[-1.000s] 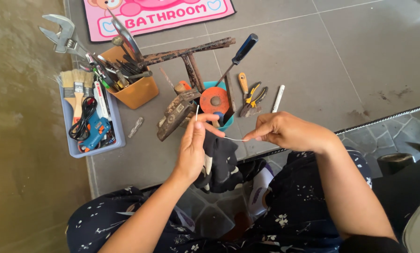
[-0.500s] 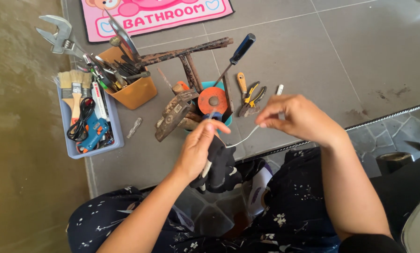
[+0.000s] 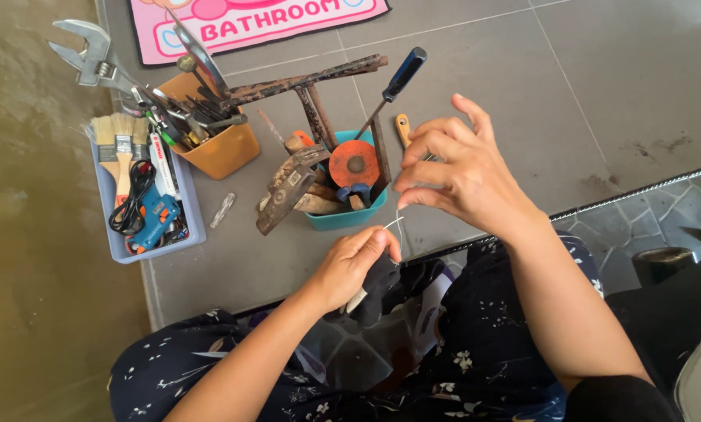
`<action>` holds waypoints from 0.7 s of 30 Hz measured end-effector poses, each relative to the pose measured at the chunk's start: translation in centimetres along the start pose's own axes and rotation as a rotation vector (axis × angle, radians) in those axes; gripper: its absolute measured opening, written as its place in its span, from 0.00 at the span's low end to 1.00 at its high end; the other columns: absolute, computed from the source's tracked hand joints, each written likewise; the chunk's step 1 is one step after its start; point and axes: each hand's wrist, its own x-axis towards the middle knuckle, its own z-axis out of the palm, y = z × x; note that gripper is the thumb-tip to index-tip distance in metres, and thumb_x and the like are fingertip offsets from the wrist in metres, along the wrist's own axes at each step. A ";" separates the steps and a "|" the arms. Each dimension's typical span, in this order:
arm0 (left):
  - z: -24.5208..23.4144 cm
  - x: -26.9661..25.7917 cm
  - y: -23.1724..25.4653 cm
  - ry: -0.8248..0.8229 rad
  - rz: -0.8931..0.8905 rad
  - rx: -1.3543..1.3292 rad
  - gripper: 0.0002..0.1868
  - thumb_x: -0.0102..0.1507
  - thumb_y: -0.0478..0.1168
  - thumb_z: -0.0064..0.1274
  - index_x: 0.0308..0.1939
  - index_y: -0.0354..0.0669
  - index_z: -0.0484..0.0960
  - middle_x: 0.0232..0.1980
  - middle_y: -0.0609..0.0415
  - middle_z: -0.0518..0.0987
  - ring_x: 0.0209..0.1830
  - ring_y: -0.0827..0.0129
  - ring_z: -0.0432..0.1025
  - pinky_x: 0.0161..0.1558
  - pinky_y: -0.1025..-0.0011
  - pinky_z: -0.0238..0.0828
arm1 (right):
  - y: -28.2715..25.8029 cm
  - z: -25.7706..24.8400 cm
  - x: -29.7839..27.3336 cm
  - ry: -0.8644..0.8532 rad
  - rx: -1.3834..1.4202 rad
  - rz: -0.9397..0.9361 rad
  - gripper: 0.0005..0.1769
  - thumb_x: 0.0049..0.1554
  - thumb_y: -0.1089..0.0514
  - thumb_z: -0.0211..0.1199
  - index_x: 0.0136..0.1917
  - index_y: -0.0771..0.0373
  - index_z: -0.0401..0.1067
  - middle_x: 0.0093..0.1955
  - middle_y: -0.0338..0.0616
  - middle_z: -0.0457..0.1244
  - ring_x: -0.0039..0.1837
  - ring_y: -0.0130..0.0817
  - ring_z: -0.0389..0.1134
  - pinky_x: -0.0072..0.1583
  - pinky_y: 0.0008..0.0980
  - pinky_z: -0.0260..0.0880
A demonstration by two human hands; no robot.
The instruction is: Organizing and cleaning various hand tools into containers.
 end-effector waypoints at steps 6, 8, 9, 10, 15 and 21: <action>-0.3 -0.1 0.4 0.103 0.065 0.061 0.26 0.75 0.54 0.31 0.45 0.40 0.81 0.41 0.60 0.78 0.43 0.73 0.69 0.53 0.74 0.66 | -1.7 0.5 1.6 -0.025 0.300 0.218 0.18 0.47 0.56 0.75 0.51 0.58 0.75 0.60 0.38 0.61 0.62 0.38 0.66 0.63 0.38 0.69; -0.3 -0.1 -0.9 0.147 0.045 -0.013 0.27 0.76 0.55 0.31 0.45 0.40 0.81 0.40 0.61 0.74 0.42 0.75 0.67 0.51 0.75 0.66 | -1.3 1.4 1.5 -0.018 0.384 0.378 0.20 0.48 0.57 0.75 0.53 0.60 0.73 0.57 0.39 0.62 0.59 0.37 0.69 0.60 0.35 0.72; -0.3 -0.1 -1.6 0.188 0.025 -0.087 0.27 0.76 0.55 0.31 0.46 0.40 0.81 0.39 0.62 0.71 0.41 0.76 0.64 0.49 0.76 0.65 | -1.1 1.8 1.5 -0.011 0.466 0.540 0.23 0.48 0.58 0.75 0.55 0.62 0.71 0.55 0.41 0.63 0.55 0.35 0.71 0.56 0.31 0.75; -0.5 -0.1 -1.3 0.192 0.028 -0.085 0.27 0.76 0.55 0.31 0.46 0.40 0.81 0.39 0.62 0.71 0.41 0.76 0.64 0.49 0.76 0.65 | -0.8 2.4 1.1 -0.010 0.466 0.535 0.23 0.48 0.58 0.75 0.55 0.62 0.71 0.55 0.41 0.63 0.55 0.35 0.71 0.56 0.31 0.75; -0.9 -0.4 -0.5 0.236 -0.067 -0.297 0.25 0.75 0.55 0.31 0.46 0.42 0.79 0.37 0.64 0.71 0.39 0.79 0.68 0.45 0.78 0.66 | -1.4 4.6 0.0 -0.114 0.473 0.365 0.17 0.60 0.65 0.65 0.63 0.63 0.74 0.51 0.47 0.72 0.53 0.41 0.76 0.55 0.33 0.75; -1.1 0.0 -1.7 0.278 0.084 -0.111 0.26 0.77 0.55 0.30 0.43 0.41 0.78 0.41 0.64 0.76 0.46 0.80 0.67 0.54 0.79 0.64 | -3.7 4.5 0.6 -0.110 0.480 0.246 0.23 0.59 0.68 0.61 0.68 0.73 0.68 0.55 0.56 0.66 0.55 0.50 0.70 0.55 0.39 0.71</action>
